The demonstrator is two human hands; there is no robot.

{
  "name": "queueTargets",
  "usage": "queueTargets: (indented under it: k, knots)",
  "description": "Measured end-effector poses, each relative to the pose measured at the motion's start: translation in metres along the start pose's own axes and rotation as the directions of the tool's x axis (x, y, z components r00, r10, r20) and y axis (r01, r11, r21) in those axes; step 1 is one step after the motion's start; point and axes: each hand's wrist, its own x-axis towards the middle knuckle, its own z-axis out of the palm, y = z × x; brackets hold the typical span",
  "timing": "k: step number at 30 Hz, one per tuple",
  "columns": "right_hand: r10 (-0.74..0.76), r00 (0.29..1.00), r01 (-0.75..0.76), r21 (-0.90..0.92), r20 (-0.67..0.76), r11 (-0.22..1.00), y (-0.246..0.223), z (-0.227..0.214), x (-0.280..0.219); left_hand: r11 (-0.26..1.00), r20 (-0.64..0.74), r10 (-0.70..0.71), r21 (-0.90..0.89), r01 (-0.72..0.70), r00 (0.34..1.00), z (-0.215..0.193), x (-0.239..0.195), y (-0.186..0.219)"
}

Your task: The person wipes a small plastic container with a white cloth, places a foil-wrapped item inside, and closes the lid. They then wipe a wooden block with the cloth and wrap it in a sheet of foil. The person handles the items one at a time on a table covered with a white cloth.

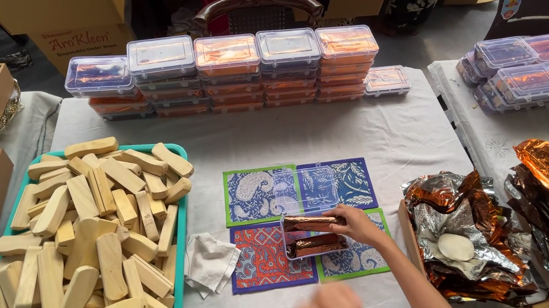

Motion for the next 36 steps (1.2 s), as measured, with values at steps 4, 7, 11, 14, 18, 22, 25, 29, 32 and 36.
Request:
queueTargets:
  k: [4, 7, 11, 14, 18, 22, 25, 29, 32, 36]
  knots:
    - [-0.059, 0.998, 0.058, 0.069, 0.011, 0.996, 0.010, 0.002, 0.009, 0.633, -0.347, -0.243, 0.651, 0.419, 0.906, -0.027, 0.133, -0.011]
    - [-0.088, 0.996, 0.090, -0.096, 0.019, 0.991, 0.027, 0.010, 0.024, 0.115, -0.298, -0.276, 0.933, 0.340, 0.914, -0.108, 0.110, -0.088]
    - [-0.069, 0.997, 0.075, -0.210, 0.036, 0.975, 0.030, 0.014, 0.029, -0.209, -0.123, -0.405, 0.977, 0.039, 0.906, -0.187, 0.044, -0.156]
    - [-0.098, 0.995, 0.096, -0.324, 0.010, 0.941, 0.024, 0.016, 0.026, -0.297, -0.139, -0.461, 0.955, -0.004, 0.876, -0.206, 0.025, -0.170]
    - [-0.219, 0.972, 0.156, -0.470, -0.083, 0.869, 0.023, 0.023, 0.020, -0.306, -0.152, -0.414, 0.952, 0.021, 0.897, -0.204, 0.023, -0.167]
    - [-0.392, 0.881, 0.240, -0.465, -0.264, 0.852, 0.016, 0.024, 0.003, -0.311, -0.151, -0.418, 0.950, 0.015, 0.896, -0.203, 0.026, -0.161]
    - [-0.405, 0.850, 0.232, -0.451, -0.337, 0.862, 0.018, 0.025, -0.009, -0.295, -0.159, -0.415, 0.955, 0.033, 0.896, -0.206, 0.022, -0.163]
    - [-0.284, 0.905, 0.120, -0.449, -0.318, 0.885, 0.013, 0.024, -0.012, -0.280, -0.199, -0.394, 0.956, 0.089, 0.897, -0.206, 0.019, -0.162]
    - [-0.291, 0.889, 0.099, -0.473, -0.353, 0.876, 0.015, 0.028, -0.008, -0.317, -0.240, -0.435, 0.943, 0.101, 0.868, -0.205, 0.020, -0.159]
    - [-0.291, 0.873, 0.058, -0.509, -0.392, 0.859, 0.012, 0.032, -0.010, -0.387, -0.070, -0.389, 0.917, -0.094, 0.919, -0.204, 0.022, -0.148]
